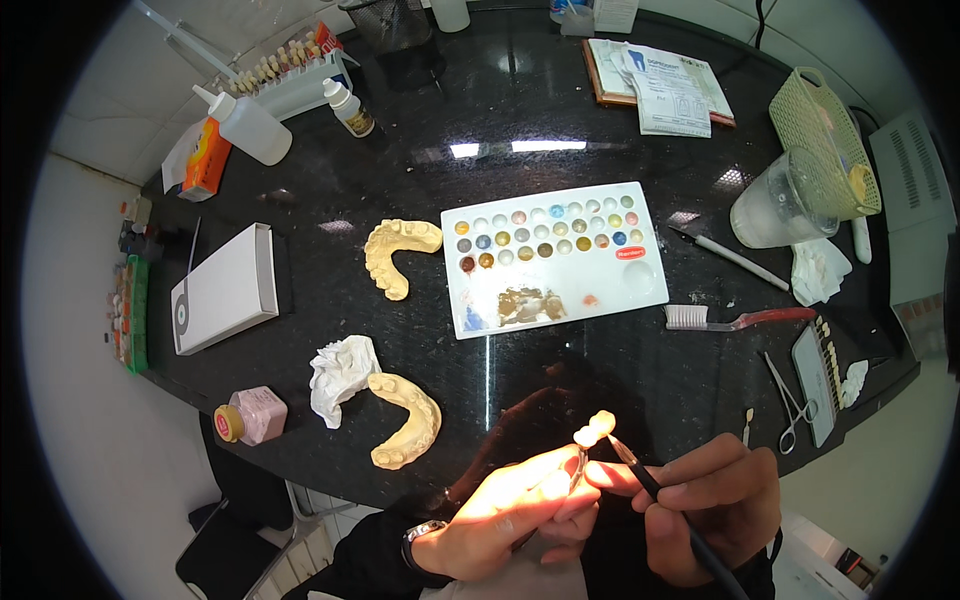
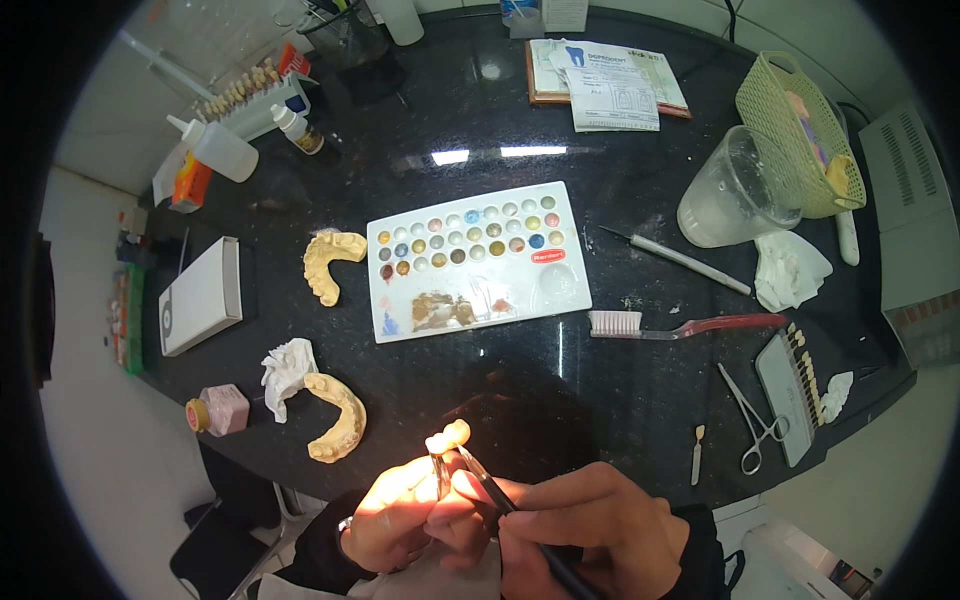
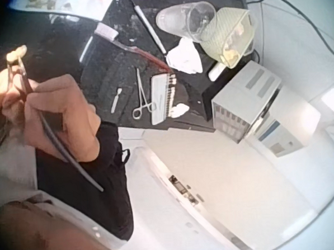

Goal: The person colors a dental crown by hand using a fine brush to apply pigment while holding the prosthetic with a clamp.

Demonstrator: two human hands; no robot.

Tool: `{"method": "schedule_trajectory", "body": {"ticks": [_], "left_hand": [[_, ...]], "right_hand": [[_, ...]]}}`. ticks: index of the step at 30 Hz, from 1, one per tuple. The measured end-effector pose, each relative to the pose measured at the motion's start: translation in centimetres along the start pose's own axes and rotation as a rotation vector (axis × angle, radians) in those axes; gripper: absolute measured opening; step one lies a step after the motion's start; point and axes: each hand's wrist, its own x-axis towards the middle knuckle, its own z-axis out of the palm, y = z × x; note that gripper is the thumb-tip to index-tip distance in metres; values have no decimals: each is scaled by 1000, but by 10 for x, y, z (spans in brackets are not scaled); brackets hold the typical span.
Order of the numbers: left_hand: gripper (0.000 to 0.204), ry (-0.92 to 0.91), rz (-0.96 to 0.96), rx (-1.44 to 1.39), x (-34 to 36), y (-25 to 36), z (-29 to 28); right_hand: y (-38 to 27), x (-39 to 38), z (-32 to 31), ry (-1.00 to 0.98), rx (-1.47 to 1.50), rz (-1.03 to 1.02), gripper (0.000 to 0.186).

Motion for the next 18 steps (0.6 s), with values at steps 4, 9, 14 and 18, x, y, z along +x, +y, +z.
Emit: {"method": "schedule_trajectory", "body": {"ticks": [4,9,14,18], "left_hand": [[40,-47,17,-13,9,0,1],[38,10,-35,-159,11,1,6],[37,5,-13,-188,18,6,17],[39,-25,35,-152,24,6,27]], "right_hand": [[1,2,-6,-7,3,-22,22],[3,6,-7,14,63,-23,21],[2,4,-5,126,144,21,21],[-7,3,-13,170,76,40,20]]}}
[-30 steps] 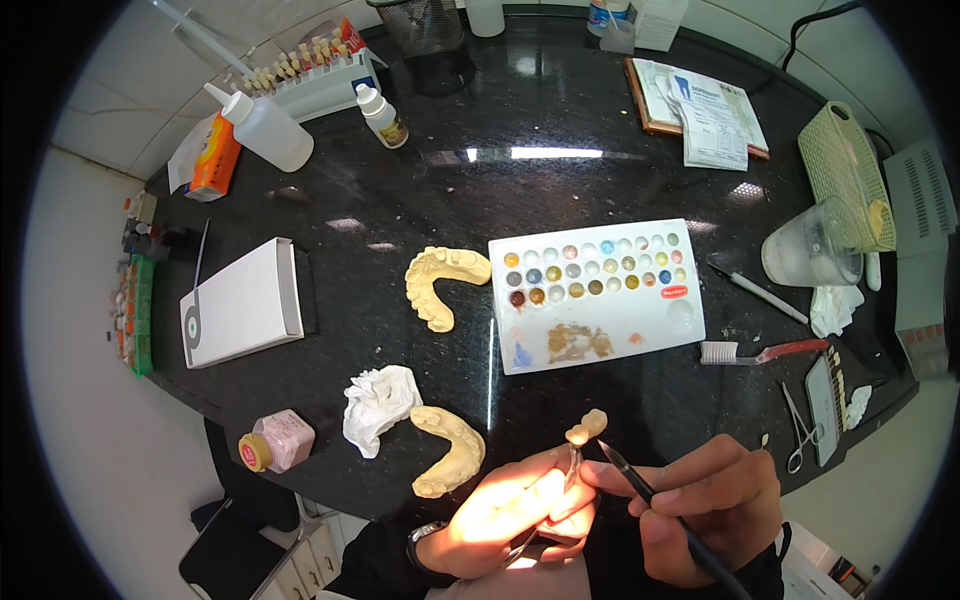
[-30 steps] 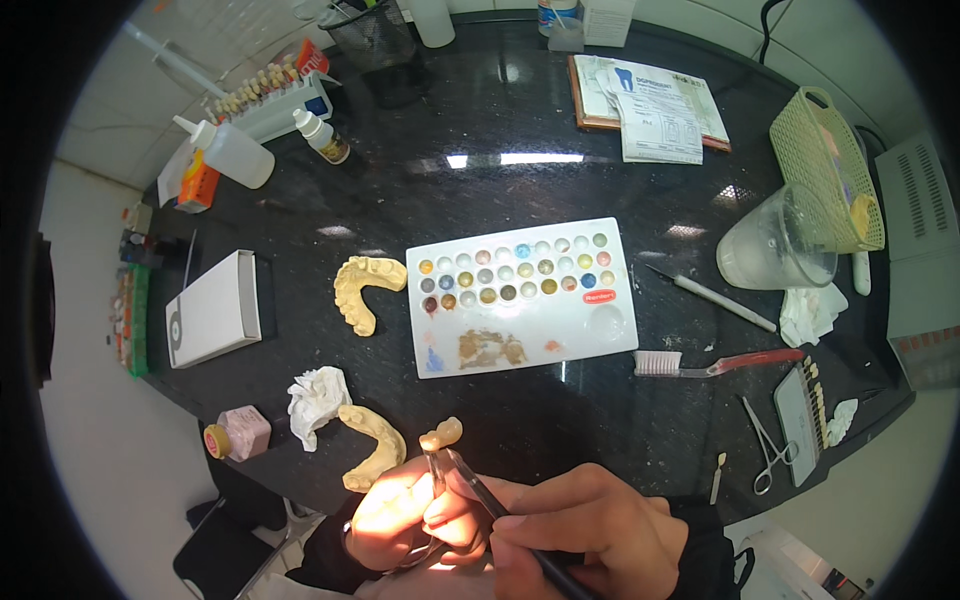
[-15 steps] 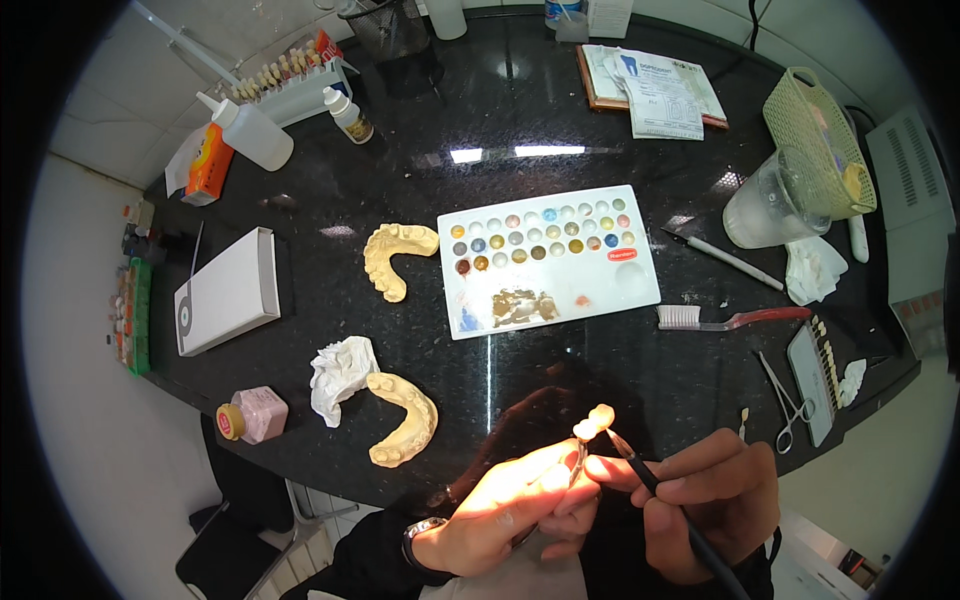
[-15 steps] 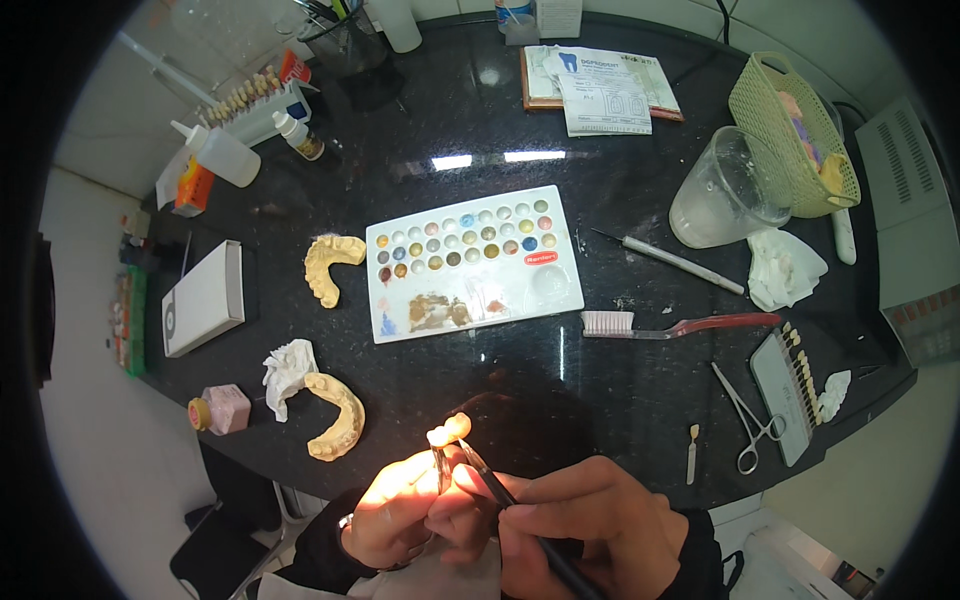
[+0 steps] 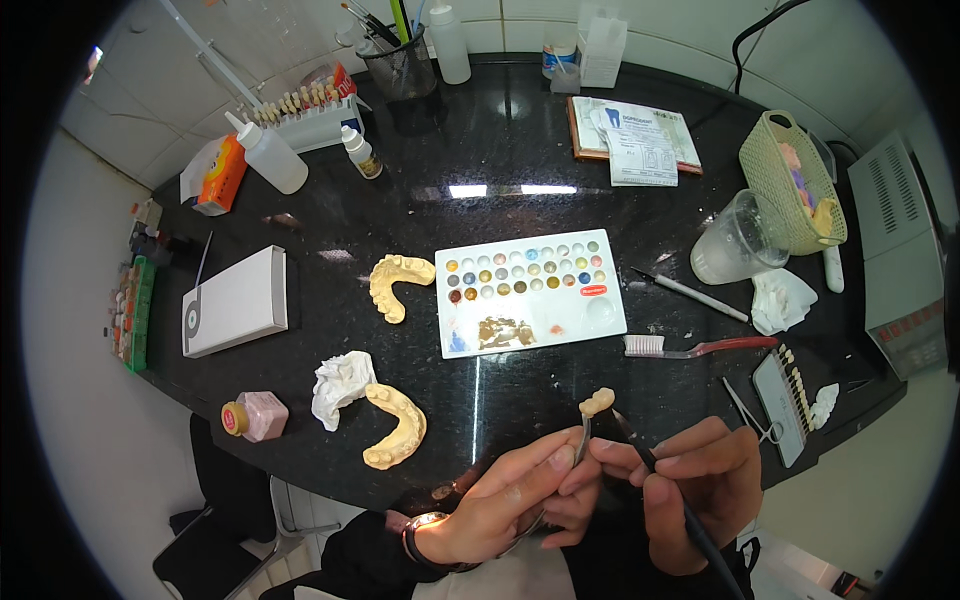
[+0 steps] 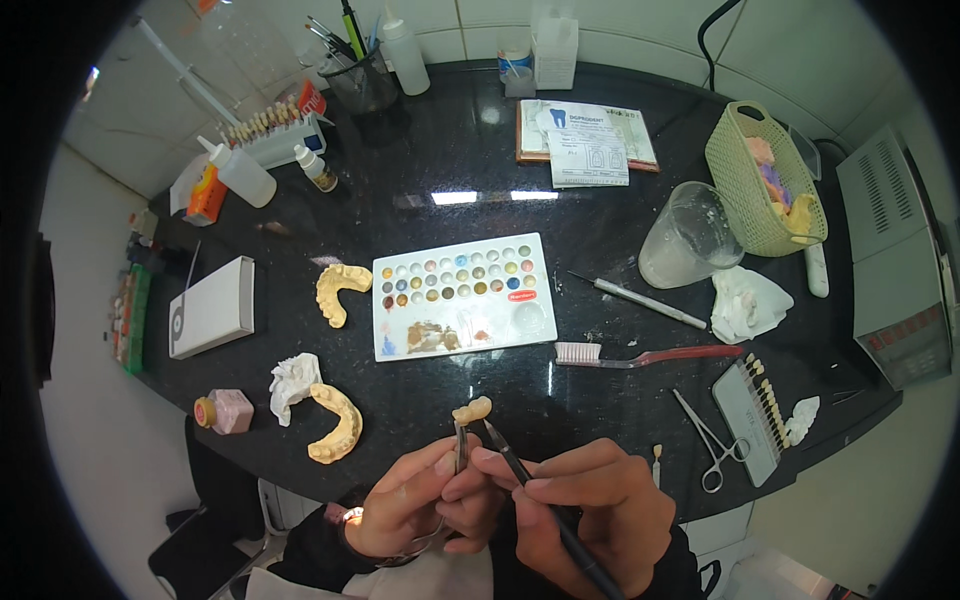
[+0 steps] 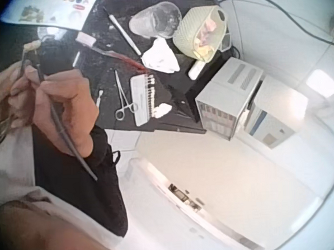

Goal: The person colors a dental crown by hand using a fine brush to apply pigment while holding the prosthetic with a clamp.

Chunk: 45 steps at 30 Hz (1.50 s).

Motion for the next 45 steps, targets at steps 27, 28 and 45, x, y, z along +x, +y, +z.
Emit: {"method": "schedule_trajectory", "body": {"ticks": [27,28,45], "left_hand": [[37,-32,-14,103,14,-8,4],[37,-32,-7,101,13,-8,2],[40,-76,-28,85,12,-9,-4]], "right_hand": [[-1,10,-31,-194,-19,3,20],[0,10,-34,-247,-67,-10,20],[0,5,-19,-40,107,-33,18]]}}
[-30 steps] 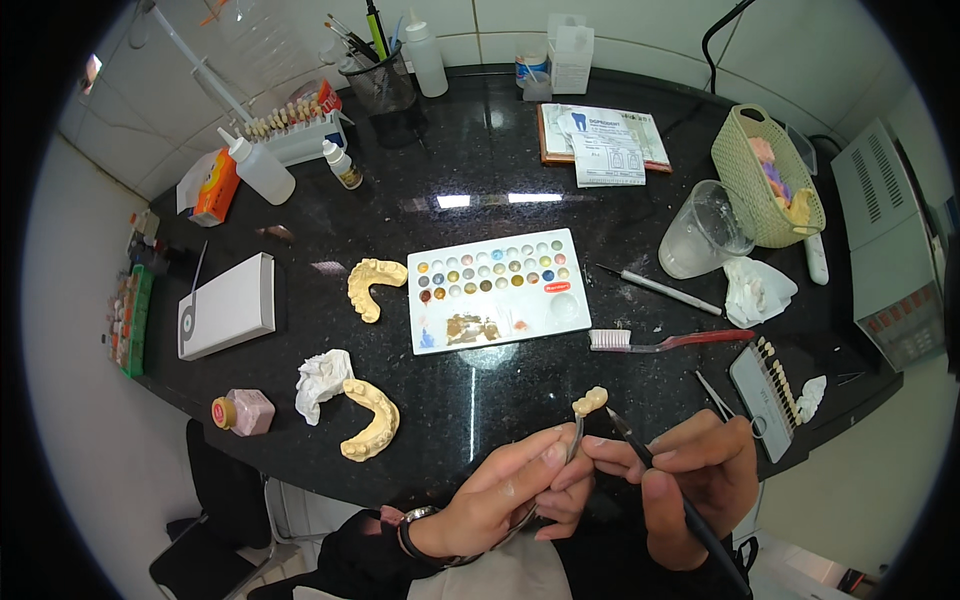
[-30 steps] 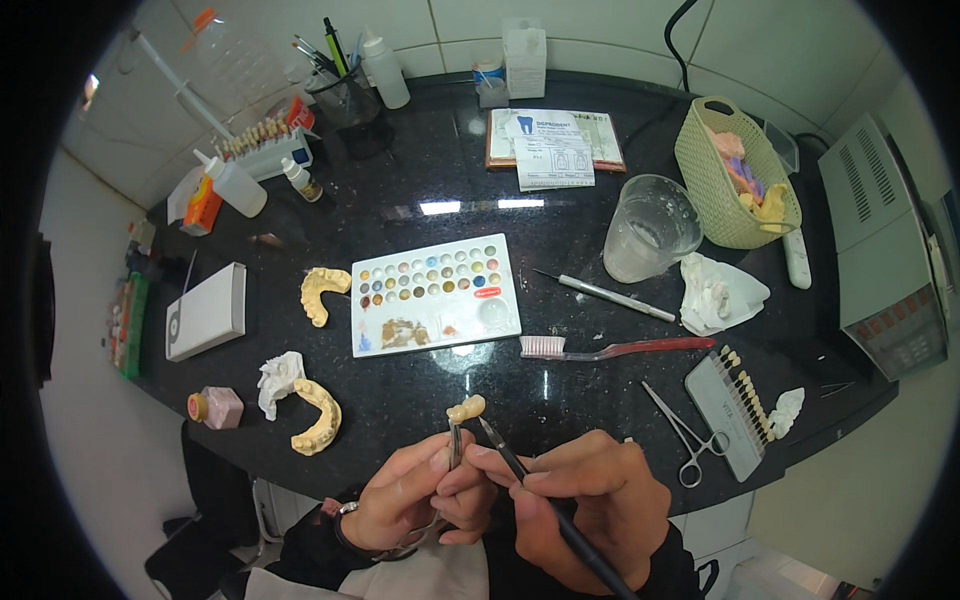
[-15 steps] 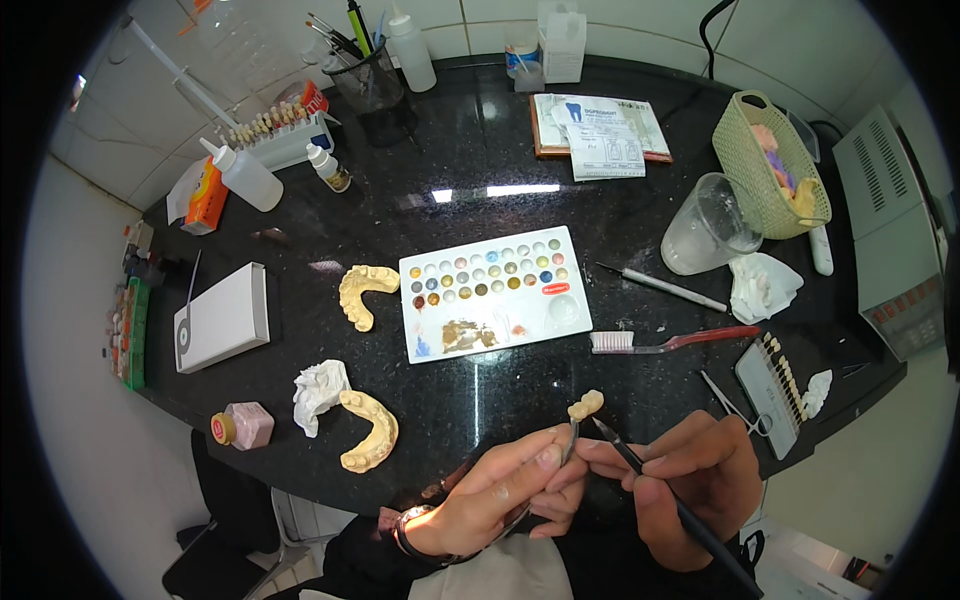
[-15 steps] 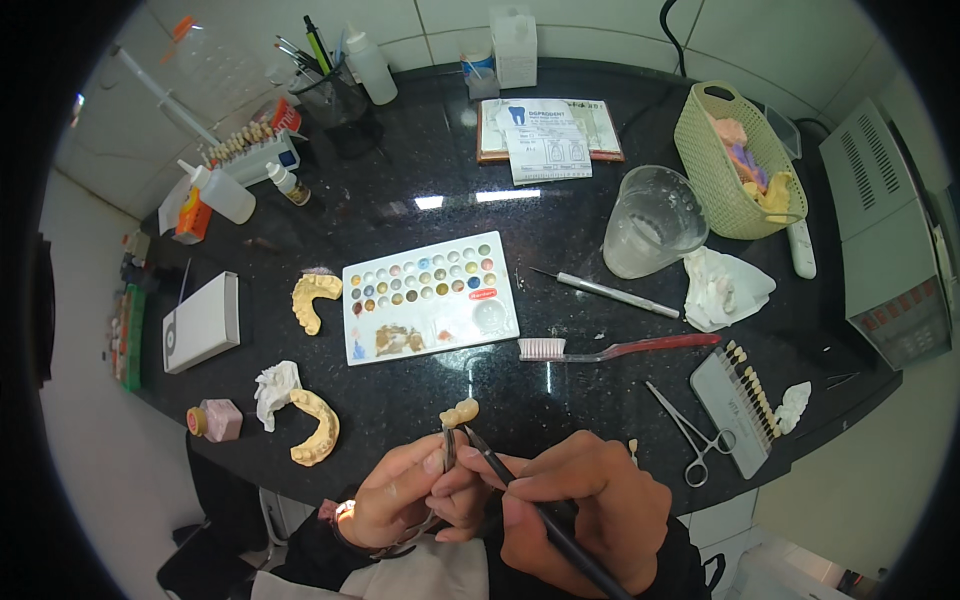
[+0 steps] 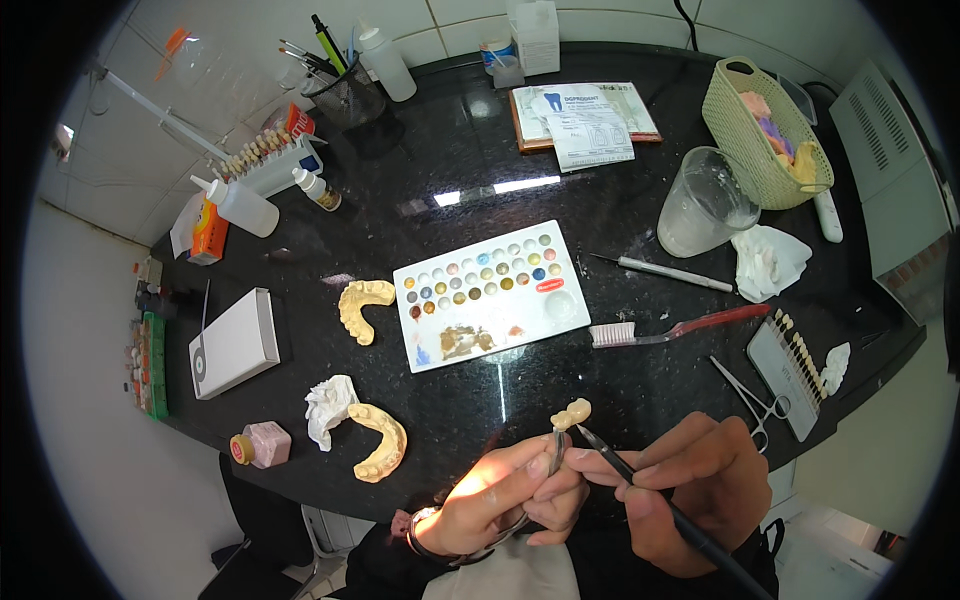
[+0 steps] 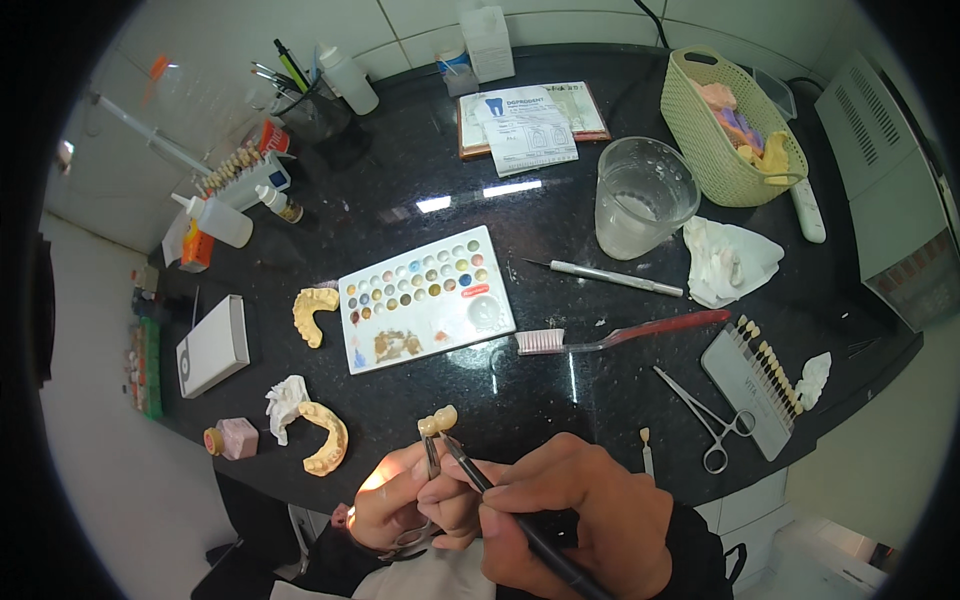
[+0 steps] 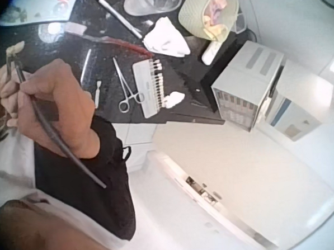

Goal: The person colors a dental crown by hand using a fine brush to apply pigment while holding the prosthetic with a clamp.

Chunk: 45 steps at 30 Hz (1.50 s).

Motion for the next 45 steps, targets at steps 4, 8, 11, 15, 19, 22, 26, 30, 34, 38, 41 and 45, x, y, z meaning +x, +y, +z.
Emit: {"method": "schedule_trajectory", "body": {"ticks": [4,8,11,15,19,22,26,30,34,38,41,45], "left_hand": [[39,35,-24,19,0,3,4],[38,10,-31,30,2,5,5],[37,10,-21,49,1,3,3],[34,4,-22,24,1,2,2],[33,-29,-23,-12,1,1,1],[30,27,-39,-27,2,2,4],[33,34,-8,8,2,2,5],[32,37,-20,15,1,3,5],[28,80,-28,-16,1,2,5],[35,-31,-4,5,2,3,3],[35,-56,-7,11,0,-1,-3],[26,93,-43,23,3,5,7]], "right_hand": [[-3,3,-5,-60,-48,-8,17],[-5,6,-10,-117,-90,-18,17],[-2,3,-8,-81,-53,13,17],[-2,2,-12,-109,-55,6,18],[1,0,-10,-57,31,2,19],[0,-1,-7,-30,45,39,19],[-2,2,-9,-66,24,47,19],[-1,1,-9,-63,16,43,19],[-3,1,-9,-68,-1,69,19],[0,0,-8,-64,26,36,19],[-2,0,-9,-58,24,48,19],[-2,1,-9,-60,10,52,19]]}}
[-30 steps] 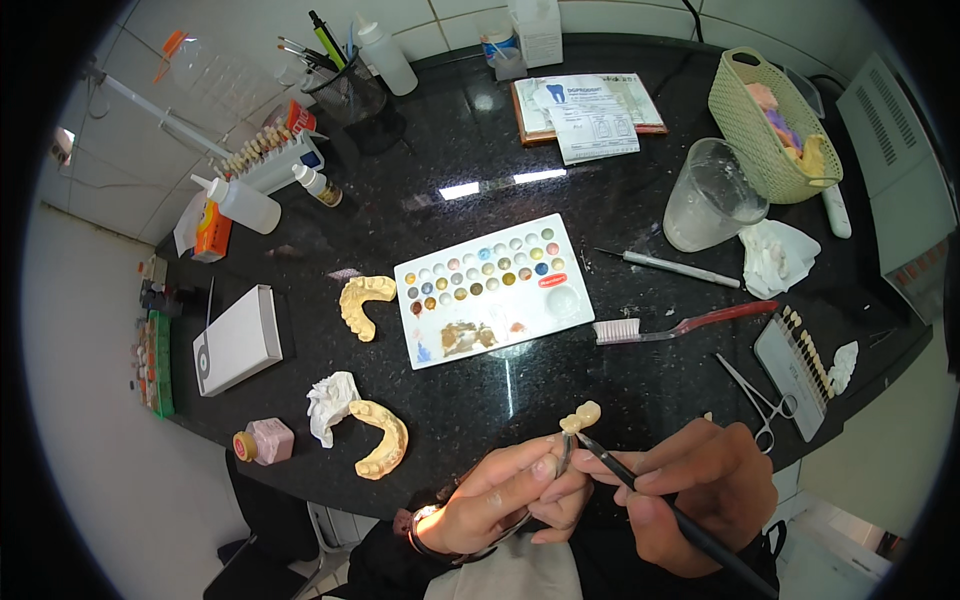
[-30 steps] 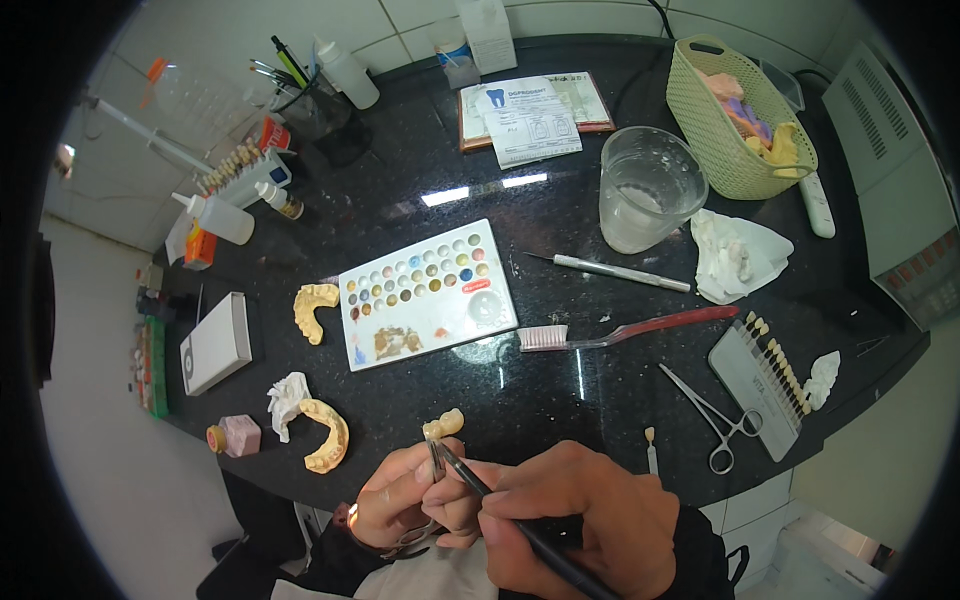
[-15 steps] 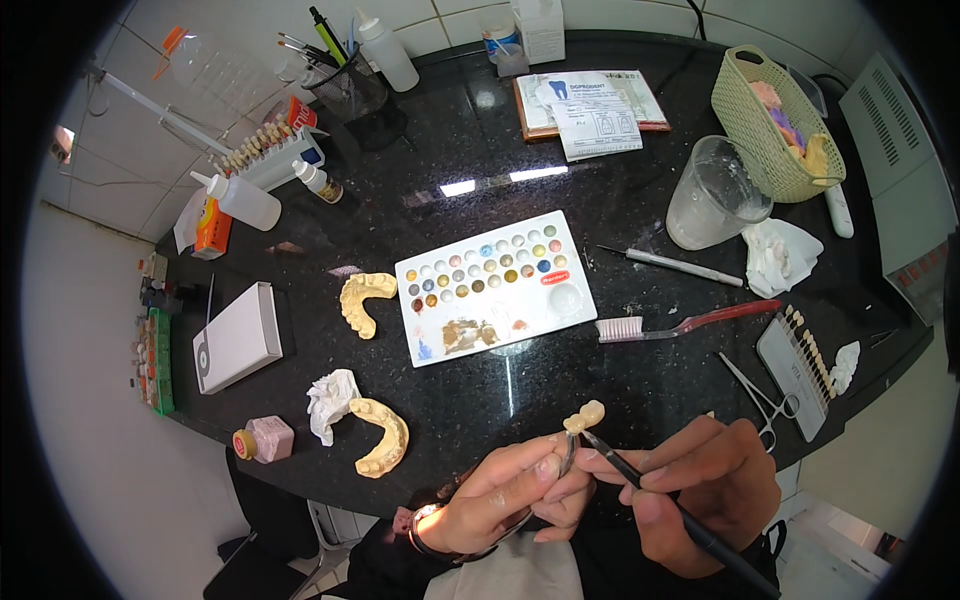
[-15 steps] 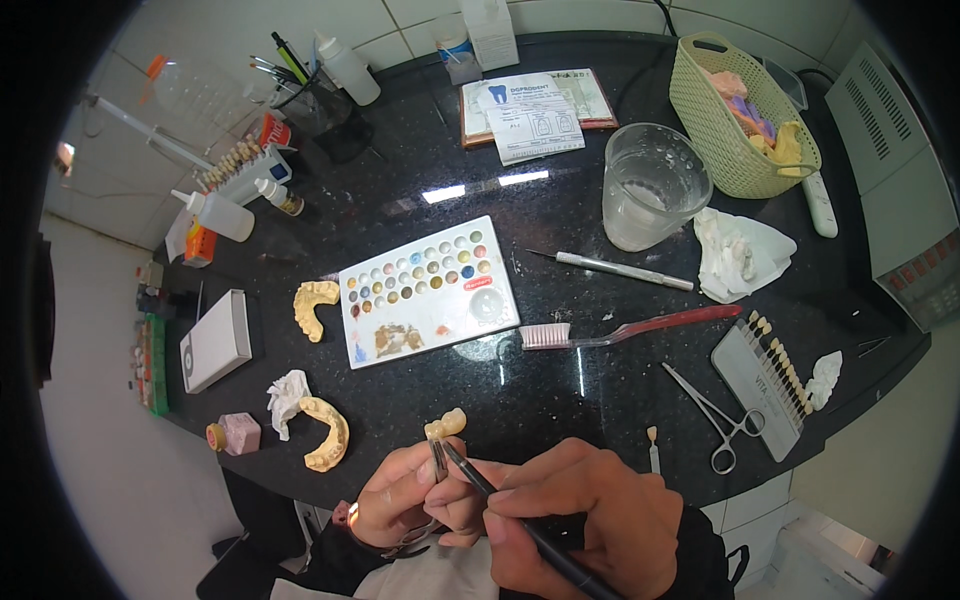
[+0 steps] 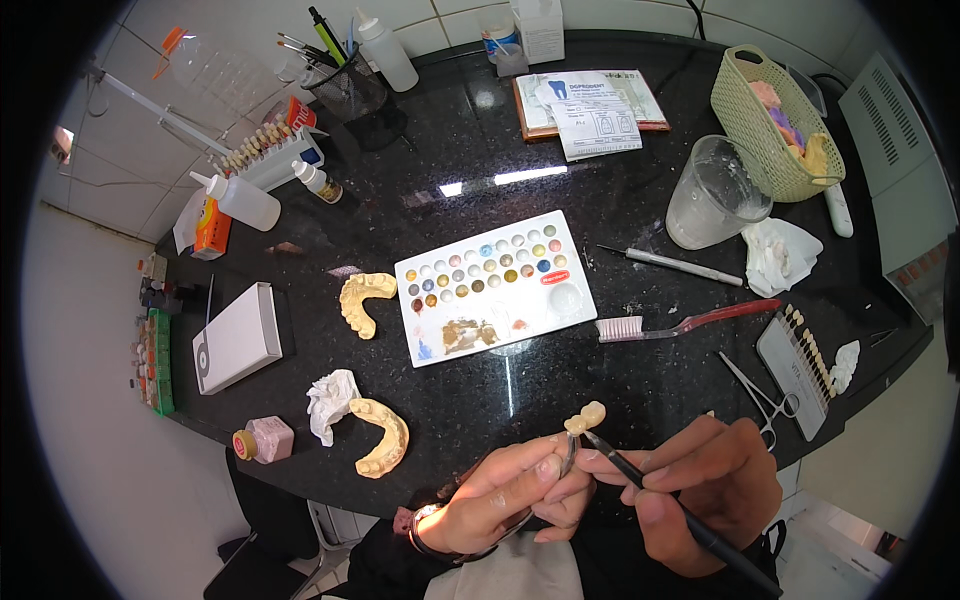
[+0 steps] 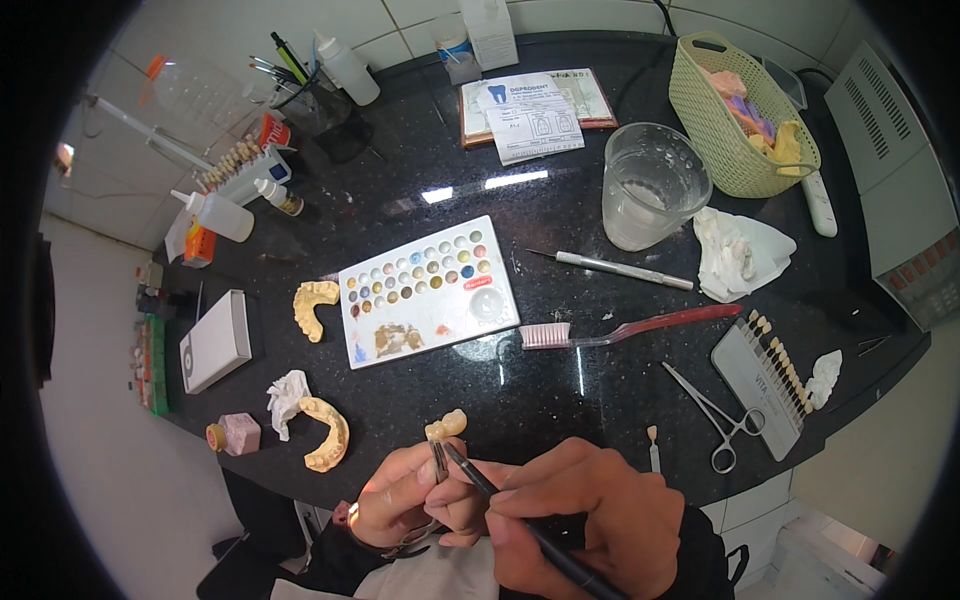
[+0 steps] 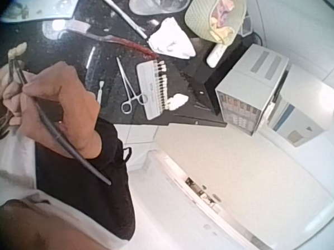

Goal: The person colors a dental crown by hand using a fine brush to apply pigment while holding the prosthetic with a clamp.

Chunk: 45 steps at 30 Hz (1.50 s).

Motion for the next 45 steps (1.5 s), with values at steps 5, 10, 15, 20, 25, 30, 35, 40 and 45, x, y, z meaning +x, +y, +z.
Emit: {"method": "schedule_trajectory", "body": {"ticks": [5,10,15,20,25,30,35,40,45], "left_hand": [[25,4,-24,-1,-1,1,-1],[27,19,-39,-24,1,3,2],[43,-145,3,-1,-1,-2,-9],[45,-151,2,-13,-1,-2,-8],[46,-137,7,1,1,-2,-7],[31,-5,-6,-40,-1,-1,0],[44,-148,27,-4,0,-4,-9],[42,-131,44,-19,-4,-6,-8],[41,-130,32,-3,-1,-3,-7]], "right_hand": [[0,1,-1,-38,-24,-7,19],[0,0,1,12,23,39,20],[1,1,-4,-70,-15,-11,20],[0,-1,5,71,125,77,23],[0,-1,2,52,81,70,22],[-1,0,1,13,50,57,19],[-2,0,-1,22,105,85,19],[-7,0,3,46,94,126,20],[0,-1,1,17,119,76,20]]}}
